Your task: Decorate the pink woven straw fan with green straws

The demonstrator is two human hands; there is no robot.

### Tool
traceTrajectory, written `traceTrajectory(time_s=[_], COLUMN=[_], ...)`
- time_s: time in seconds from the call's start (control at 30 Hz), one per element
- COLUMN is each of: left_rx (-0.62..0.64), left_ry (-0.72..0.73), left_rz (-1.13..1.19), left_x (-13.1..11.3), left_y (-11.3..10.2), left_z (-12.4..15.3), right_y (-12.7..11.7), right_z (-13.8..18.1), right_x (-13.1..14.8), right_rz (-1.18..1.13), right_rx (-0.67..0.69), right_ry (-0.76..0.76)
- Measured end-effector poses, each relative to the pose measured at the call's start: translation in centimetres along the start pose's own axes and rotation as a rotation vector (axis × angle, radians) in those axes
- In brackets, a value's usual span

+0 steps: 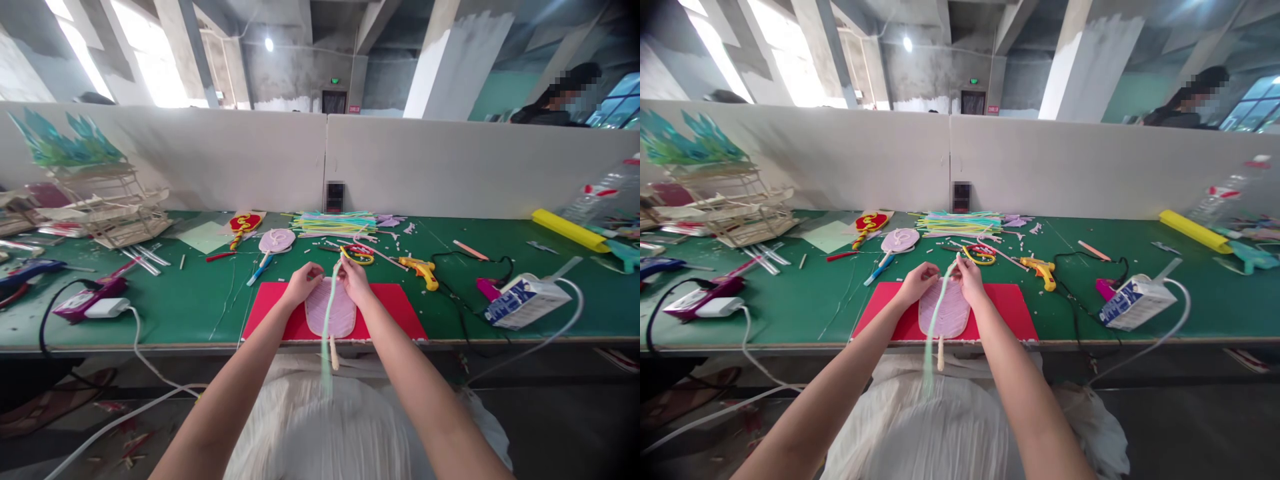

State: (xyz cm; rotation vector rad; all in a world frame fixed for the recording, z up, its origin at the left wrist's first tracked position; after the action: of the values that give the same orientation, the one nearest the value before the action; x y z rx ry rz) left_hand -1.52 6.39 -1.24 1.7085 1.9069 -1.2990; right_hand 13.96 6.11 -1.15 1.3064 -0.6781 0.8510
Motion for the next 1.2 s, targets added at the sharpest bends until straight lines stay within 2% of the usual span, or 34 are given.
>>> traceTrajectory(time_s=[0.2,0.4,0.47,0.6,0.73,0.9,1.07,1.2], left_rx=[-0.010,0.113,0.075,-0.091,-0.214,-0.229,-0.214,-0.257], left_ry=[0.015,0.029,0.018,-0.073,-0.146,-0.170,-0.185,-0.194], left_rz=[0.154,0.344,0.376,0.390,0.415,0.423,0.422,0.429], left_x=[-0.4,-1.2,-1.1,-0.3,0.5,0.6,0.4,0.6], left_y=[0.1,0.0,-0.1,-0.4,-0.5,-0.6,-0.5,-0.7], left_z=[0.0,0.2,0.1,-0.2,-0.6,-0.6,-0.6,-0.8], right_y=[-0.3,-0.4,-0.1,0.5,0.8,0.6,0.6,0.5], right_z=[-0.1,-0.3,-0.1,0.5,0.7,0.6,0.5,0.5], right_x=[0.2,0.0,-0.2,-0.5,-0.5,-0.2,-0.1,-0.3], right_rz=[-0.032,-0.009,0.058,0.197,0.234,0.188,0.191,0.235], right_rx=[-0.028,-0.037,-0.039,0.018,0.019,-0.047,-0.062,-0.055], right_ry=[-0.023,-0.024,-0.012,0.003,-0.023,-0.048,-0.038,-0.050])
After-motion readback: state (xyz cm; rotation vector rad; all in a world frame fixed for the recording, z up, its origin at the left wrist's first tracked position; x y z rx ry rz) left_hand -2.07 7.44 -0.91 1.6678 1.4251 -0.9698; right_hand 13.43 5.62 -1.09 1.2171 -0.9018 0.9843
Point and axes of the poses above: each hand's wrist, its own z-axis away from the middle knuckle, its own y-axis out of the palm, x = y × z, the point moved 1 cm from there along -z, towards the middle knuckle, and after that the axes turned 14 degrees about y, right-handed, at the moved point
